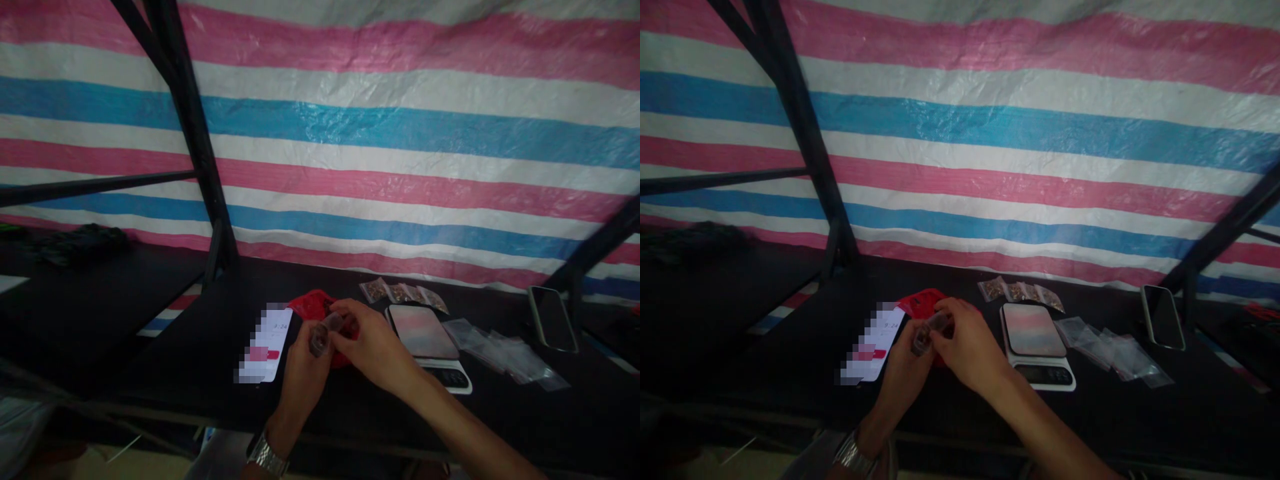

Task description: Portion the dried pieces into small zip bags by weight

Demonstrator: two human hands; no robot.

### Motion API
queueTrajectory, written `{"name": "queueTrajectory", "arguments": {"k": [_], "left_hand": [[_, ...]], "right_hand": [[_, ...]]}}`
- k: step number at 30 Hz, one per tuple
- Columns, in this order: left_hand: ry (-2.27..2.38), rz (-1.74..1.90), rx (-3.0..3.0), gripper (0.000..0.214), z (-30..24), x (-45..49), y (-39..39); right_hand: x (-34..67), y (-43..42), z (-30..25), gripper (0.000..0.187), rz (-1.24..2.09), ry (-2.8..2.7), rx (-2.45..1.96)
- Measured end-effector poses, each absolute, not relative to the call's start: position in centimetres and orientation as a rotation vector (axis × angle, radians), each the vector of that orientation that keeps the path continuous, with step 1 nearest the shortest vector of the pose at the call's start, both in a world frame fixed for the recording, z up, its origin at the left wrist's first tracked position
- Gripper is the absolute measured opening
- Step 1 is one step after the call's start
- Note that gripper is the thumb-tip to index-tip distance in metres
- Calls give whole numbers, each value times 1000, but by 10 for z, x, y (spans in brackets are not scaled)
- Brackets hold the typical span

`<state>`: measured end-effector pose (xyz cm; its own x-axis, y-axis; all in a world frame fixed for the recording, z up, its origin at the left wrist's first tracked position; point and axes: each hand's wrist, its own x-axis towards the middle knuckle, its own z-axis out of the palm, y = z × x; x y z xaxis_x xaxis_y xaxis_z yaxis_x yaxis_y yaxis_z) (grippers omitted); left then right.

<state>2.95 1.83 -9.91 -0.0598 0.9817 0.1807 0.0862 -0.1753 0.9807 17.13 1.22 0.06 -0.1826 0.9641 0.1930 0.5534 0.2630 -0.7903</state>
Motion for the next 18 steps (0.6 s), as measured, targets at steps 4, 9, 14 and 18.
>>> {"name": "queueTrajectory", "arguments": {"k": [4, 9, 14, 18], "left_hand": [[1207, 1375, 1362, 26, -98, 25, 17], [1259, 1418, 1371, 21, -90, 25, 14], [1290, 1498, 1359, 15, -85, 27, 15], [1258, 1507, 1351, 13, -83, 26, 14]], "right_hand": [[163, 1, 4, 45, 529, -2055, -1270], [169, 5, 5, 44, 383, -2082, -1234], [183, 27, -6, 40, 279, -2101, -1579], [175, 41, -15, 28, 185, -2289, -1847]]}}
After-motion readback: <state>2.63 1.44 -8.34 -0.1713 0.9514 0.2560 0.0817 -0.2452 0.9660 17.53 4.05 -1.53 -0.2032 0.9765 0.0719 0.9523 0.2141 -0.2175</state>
